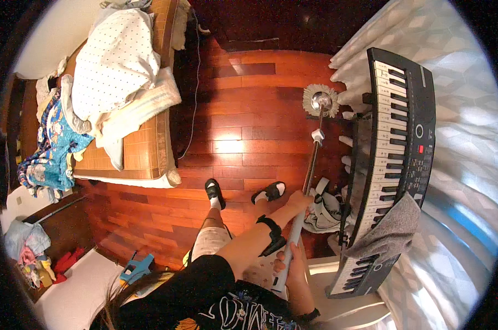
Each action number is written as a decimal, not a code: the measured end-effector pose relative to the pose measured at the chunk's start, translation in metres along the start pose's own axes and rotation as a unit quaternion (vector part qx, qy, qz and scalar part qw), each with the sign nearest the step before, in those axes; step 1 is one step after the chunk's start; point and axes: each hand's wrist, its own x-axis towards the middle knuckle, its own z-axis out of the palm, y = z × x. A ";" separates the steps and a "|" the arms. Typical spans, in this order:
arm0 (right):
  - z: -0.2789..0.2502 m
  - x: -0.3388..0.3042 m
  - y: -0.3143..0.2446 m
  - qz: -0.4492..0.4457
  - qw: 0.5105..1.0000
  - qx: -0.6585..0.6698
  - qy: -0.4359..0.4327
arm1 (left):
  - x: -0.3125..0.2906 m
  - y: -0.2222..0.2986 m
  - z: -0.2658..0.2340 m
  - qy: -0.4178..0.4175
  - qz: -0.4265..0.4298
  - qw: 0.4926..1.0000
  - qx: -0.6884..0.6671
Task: Mopping the wooden floor in a bedroom.
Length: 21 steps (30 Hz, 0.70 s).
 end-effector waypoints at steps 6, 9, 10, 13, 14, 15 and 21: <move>0.061 -0.002 0.063 0.000 0.998 -0.061 0.028 | -0.031 -0.034 -0.070 -0.040 -0.024 0.987 -0.155; 0.093 -0.007 0.100 0.033 0.997 -0.030 -0.058 | -0.046 -0.054 -0.127 -0.019 0.019 0.990 -0.139; 0.096 -0.008 0.105 0.039 0.996 -0.018 -0.078 | -0.082 -0.025 -0.146 -0.060 -0.002 0.998 -0.026; 0.108 -0.009 0.143 0.068 0.993 -0.061 -0.077 | -0.150 -0.032 -0.245 0.190 0.316 0.911 0.183; 0.101 -0.008 0.159 0.050 0.991 -0.116 -0.043 | -0.200 -0.012 -0.286 0.100 0.303 0.945 0.067; 0.095 -0.006 0.173 0.038 0.992 -0.109 -0.049 | -0.259 0.001 -0.327 0.108 0.336 0.934 0.057; 0.072 -0.057 0.173 0.148 0.933 -0.325 0.034 | -0.539 -0.023 -0.440 0.249 0.552 0.785 0.129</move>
